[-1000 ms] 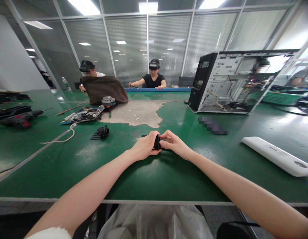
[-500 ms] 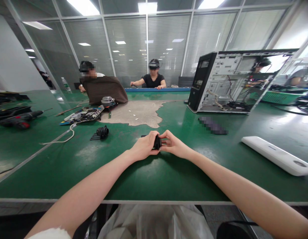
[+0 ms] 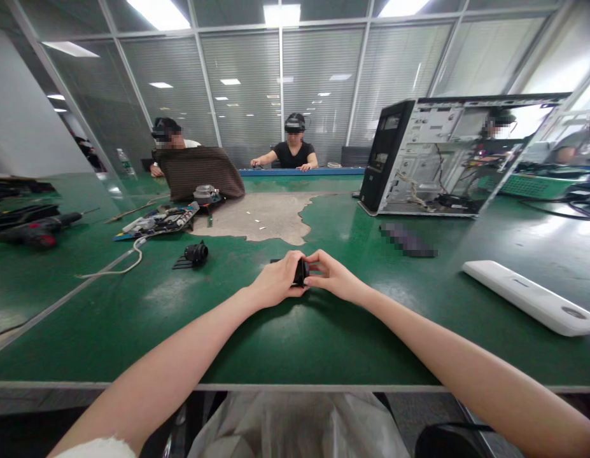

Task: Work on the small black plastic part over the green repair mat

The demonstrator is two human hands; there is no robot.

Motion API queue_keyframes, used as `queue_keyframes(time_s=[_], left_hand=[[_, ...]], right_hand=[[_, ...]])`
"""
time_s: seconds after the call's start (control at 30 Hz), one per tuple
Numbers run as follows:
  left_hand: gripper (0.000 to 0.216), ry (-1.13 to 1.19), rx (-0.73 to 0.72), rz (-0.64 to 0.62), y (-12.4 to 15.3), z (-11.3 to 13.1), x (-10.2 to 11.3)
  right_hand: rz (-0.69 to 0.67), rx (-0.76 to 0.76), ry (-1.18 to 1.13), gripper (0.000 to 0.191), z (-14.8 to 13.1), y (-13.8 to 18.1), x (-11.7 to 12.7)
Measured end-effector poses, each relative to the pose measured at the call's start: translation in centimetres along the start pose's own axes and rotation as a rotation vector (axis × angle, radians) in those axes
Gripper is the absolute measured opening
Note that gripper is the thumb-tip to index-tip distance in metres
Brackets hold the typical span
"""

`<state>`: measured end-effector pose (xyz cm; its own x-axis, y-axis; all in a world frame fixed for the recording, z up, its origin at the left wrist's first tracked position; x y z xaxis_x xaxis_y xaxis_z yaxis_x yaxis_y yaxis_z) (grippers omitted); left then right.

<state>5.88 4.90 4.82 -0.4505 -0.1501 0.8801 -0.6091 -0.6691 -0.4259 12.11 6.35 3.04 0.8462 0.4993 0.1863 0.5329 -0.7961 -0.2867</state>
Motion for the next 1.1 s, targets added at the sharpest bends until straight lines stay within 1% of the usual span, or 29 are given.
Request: queue_keyframes(time_s=[0.17,0.23,0.3,0.37,0.5,0.63,0.77,0.83,0.97,1.1], left_hand=[[0.059,-0.021,-0.007,-0.01,0.0,0.04,-0.06],[0.058,-0.021,-0.012,-0.003,0.01,0.09,0.01],[0.056,-0.015,-0.017,0.005,0.0,0.14,0.06],[0.055,-0.014,-0.018,0.008,0.0,0.14,0.06],[0.056,-0.024,-0.011,0.003,-0.03,0.07,-0.01],[0.056,-0.026,-0.007,-0.006,-0.03,0.04,-0.01],[0.057,-0.022,-0.014,-0.013,-0.01,0.08,-0.06],[0.058,-0.024,-0.008,-0.009,-0.01,0.01,-0.06],[0.056,-0.033,-0.005,0.0,-0.03,0.03,-0.01],[0.055,-0.034,-0.006,0.003,-0.04,0.08,0.02]], right_hand=[[-0.037,-0.005,-0.044,0.035,0.11,0.16,-0.18],[-0.029,-0.012,-0.019,0.029,0.09,0.17,-0.08],[0.005,-0.021,0.021,0.021,0.08,0.12,0.2],[0.04,-0.02,0.048,0.018,0.01,0.05,0.44],[0.062,0.005,0.057,0.027,-0.2,-0.02,0.51],[0.01,0.009,0.009,0.031,-0.17,0.09,-0.01],[-0.015,-0.008,-0.059,0.036,-0.14,0.28,-0.21],[-0.026,-0.017,-0.065,0.033,-0.21,0.33,-0.3],[0.032,-0.036,-0.024,0.021,-0.23,0.2,0.17],[0.09,-0.043,-0.004,0.024,0.12,-0.1,0.69]])
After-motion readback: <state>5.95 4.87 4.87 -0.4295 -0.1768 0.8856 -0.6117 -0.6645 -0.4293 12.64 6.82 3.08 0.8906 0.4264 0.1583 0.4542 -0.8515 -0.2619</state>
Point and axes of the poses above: each hand's wrist, its own y-axis away from the middle knuckle, its own x-axis out of the back of the hand, z = x × y, the point moved 10 cm from there along -y, towards the middle knuckle
